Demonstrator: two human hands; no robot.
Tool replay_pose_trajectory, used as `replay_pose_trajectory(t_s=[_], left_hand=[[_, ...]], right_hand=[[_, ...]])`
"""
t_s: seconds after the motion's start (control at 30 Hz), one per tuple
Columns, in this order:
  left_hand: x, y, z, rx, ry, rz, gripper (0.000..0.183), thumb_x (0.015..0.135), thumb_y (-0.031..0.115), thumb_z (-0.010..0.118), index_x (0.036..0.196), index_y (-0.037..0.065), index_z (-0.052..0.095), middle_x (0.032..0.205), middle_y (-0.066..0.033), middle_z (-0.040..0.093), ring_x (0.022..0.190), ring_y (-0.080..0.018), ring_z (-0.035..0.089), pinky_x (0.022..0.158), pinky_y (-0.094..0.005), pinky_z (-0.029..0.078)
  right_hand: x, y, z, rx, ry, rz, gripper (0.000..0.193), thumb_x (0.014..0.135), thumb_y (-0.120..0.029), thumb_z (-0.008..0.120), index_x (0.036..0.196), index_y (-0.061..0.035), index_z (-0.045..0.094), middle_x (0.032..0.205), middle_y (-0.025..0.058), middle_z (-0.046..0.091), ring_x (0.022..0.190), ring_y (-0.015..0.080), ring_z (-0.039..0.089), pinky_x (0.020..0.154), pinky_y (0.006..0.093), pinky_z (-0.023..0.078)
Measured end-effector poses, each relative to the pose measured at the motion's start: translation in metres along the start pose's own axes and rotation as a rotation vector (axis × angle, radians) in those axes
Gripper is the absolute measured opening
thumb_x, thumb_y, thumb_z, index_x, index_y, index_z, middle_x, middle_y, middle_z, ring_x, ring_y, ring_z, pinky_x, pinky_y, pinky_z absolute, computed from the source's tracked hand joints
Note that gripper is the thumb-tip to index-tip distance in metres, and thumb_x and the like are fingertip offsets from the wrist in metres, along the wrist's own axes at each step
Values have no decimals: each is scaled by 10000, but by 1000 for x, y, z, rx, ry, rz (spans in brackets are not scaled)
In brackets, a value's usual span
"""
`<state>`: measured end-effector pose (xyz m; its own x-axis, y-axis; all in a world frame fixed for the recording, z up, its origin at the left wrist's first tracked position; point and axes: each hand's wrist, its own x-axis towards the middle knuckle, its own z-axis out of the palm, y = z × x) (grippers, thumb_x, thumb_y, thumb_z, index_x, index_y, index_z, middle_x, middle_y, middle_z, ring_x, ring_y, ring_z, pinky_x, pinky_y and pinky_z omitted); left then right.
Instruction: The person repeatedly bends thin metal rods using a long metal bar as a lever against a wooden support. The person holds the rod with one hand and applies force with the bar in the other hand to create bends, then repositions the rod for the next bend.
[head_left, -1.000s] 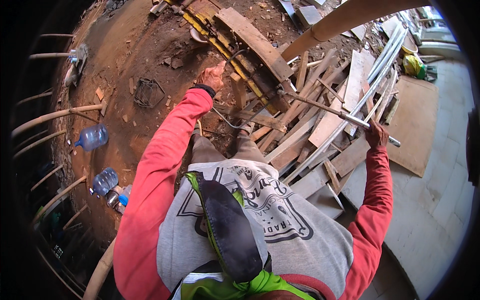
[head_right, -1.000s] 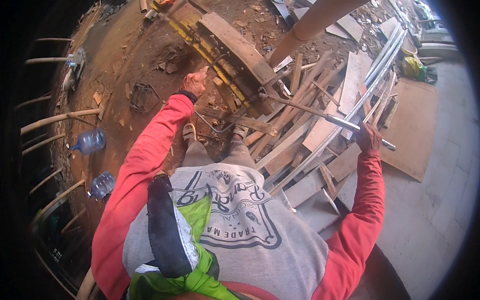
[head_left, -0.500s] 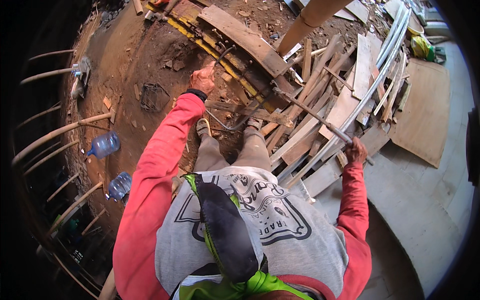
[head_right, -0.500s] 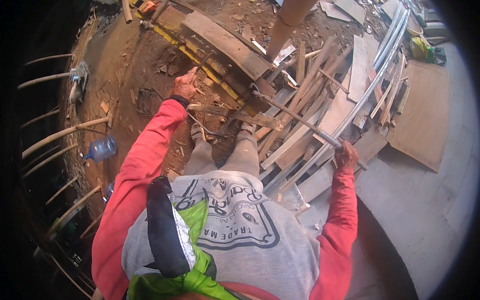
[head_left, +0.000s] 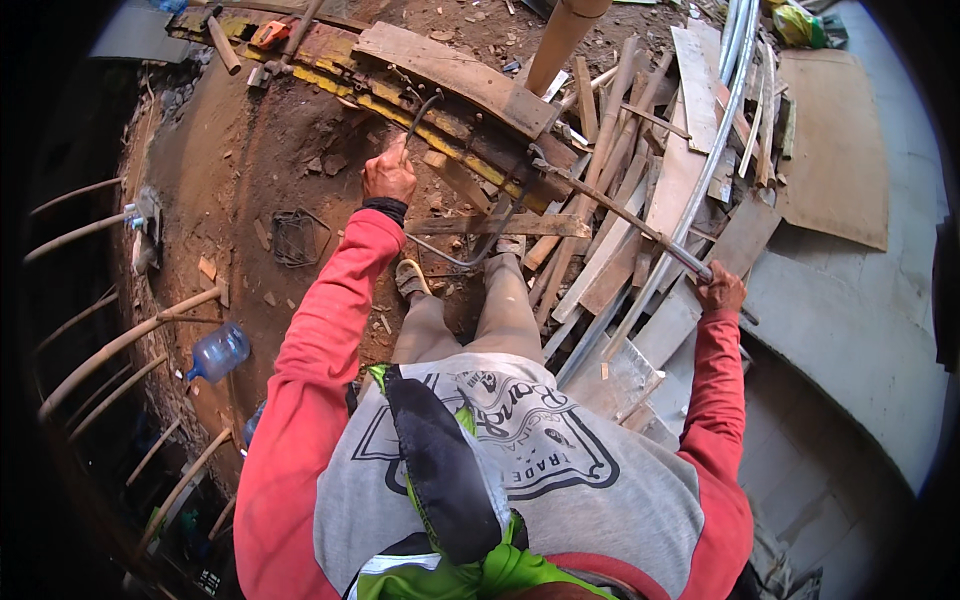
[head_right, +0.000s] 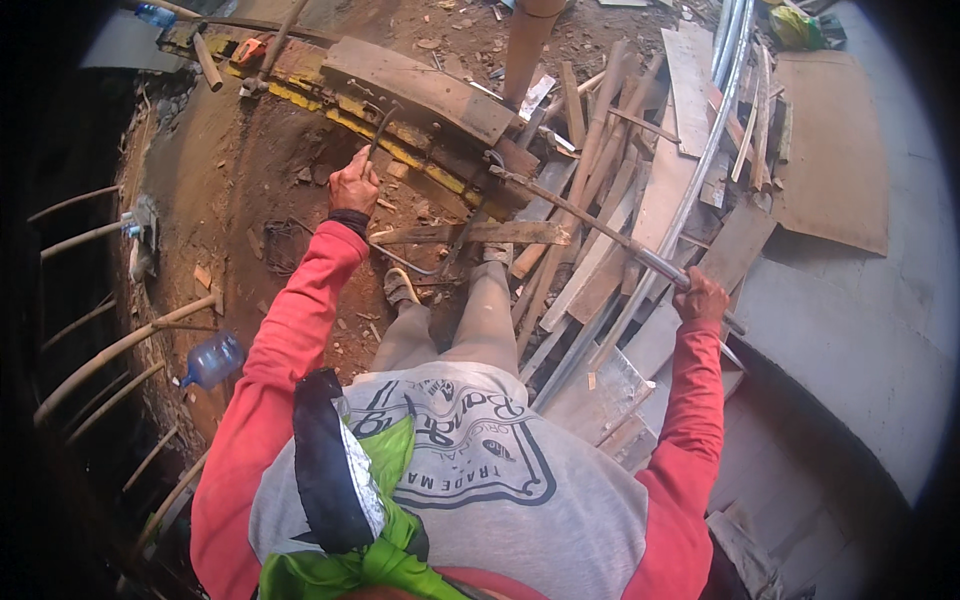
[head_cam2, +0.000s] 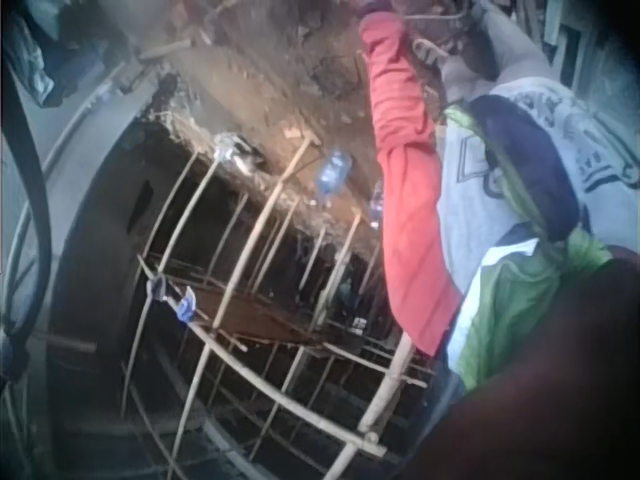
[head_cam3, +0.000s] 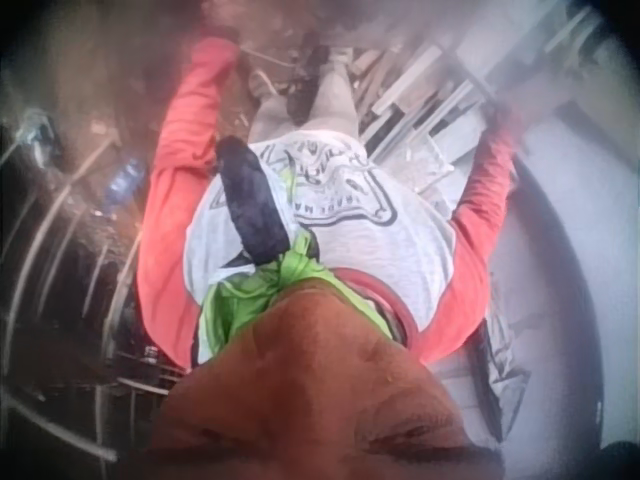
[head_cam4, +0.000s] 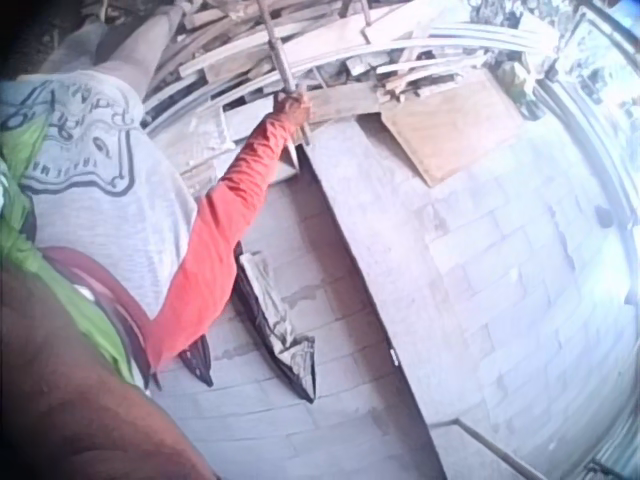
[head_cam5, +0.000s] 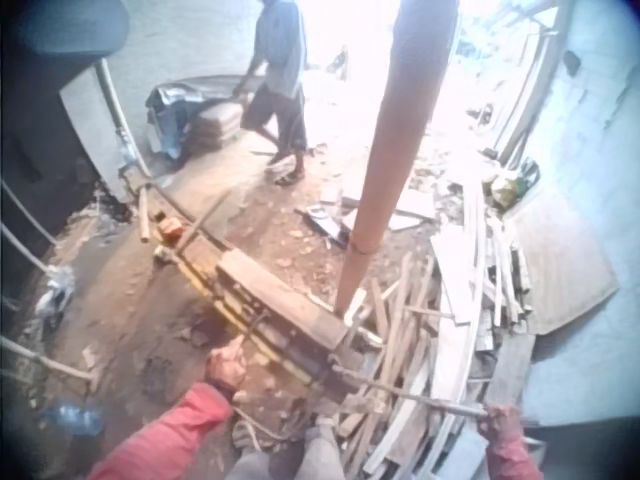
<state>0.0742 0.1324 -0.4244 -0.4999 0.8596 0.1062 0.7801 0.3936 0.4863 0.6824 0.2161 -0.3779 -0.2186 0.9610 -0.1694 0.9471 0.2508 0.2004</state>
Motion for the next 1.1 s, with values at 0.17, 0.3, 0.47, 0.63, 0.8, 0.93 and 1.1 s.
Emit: replay_pose_trajectory(t_s=[0.17,0.3,0.47,0.63,0.8,0.93,1.1], left_hand=[[-1,-3,3,-28,29,1,357,856,159,640,1210,174,684,884,-170,710,804,-360,702,708,-451,562],[-3,-23,19,-37,72,69,350,852,197,647,1198,164,687,883,-156,713,782,-345,702,698,-430,559],[2,-22,17,-104,52,111,361,856,193,637,1206,118,683,897,-144,724,777,-313,708,704,-393,559],[2,-23,15,-68,22,90,330,853,157,628,1168,83,694,926,-165,726,838,-339,704,764,-408,558],[12,-35,35,-188,15,134,286,874,221,635,1140,158,719,834,-178,702,771,-352,698,685,-444,539],[12,-33,19,-142,-50,156,270,889,162,586,1120,58,678,822,-230,688,769,-423,658,742,-484,523],[-27,-14,-17,-147,154,299,540,840,208,687,1346,69,560,1322,-178,540,1237,-381,490,1039,-472,399]], right_hand=[[-69,-29,13,98,5,132,205,665,-224,674,852,-164,612,764,159,686,750,409,678,628,529,509],[-134,-93,-3,62,-43,332,186,701,-236,677,850,-149,608,760,162,691,739,429,674,615,532,507],[-204,-193,-30,161,-46,579,129,729,-205,658,832,-134,626,750,187,678,730,432,672,640,547,517],[-246,-305,-27,263,-24,830,120,753,-187,640,857,-127,630,781,195,691,758,459,673,659,578,512],[-265,-394,-41,416,-27,1025,111,780,-174,610,867,-105,609,812,234,681,794,502,644,702,604,488],[-264,-403,-16,385,79,977,113,809,-184,590,873,-91,596,812,222,683,781,500,645,698,618,483],[-274,-310,-2,349,206,803,202,850,-344,625,845,-143,609,746,188,658,745,469,649,614,576,498]])
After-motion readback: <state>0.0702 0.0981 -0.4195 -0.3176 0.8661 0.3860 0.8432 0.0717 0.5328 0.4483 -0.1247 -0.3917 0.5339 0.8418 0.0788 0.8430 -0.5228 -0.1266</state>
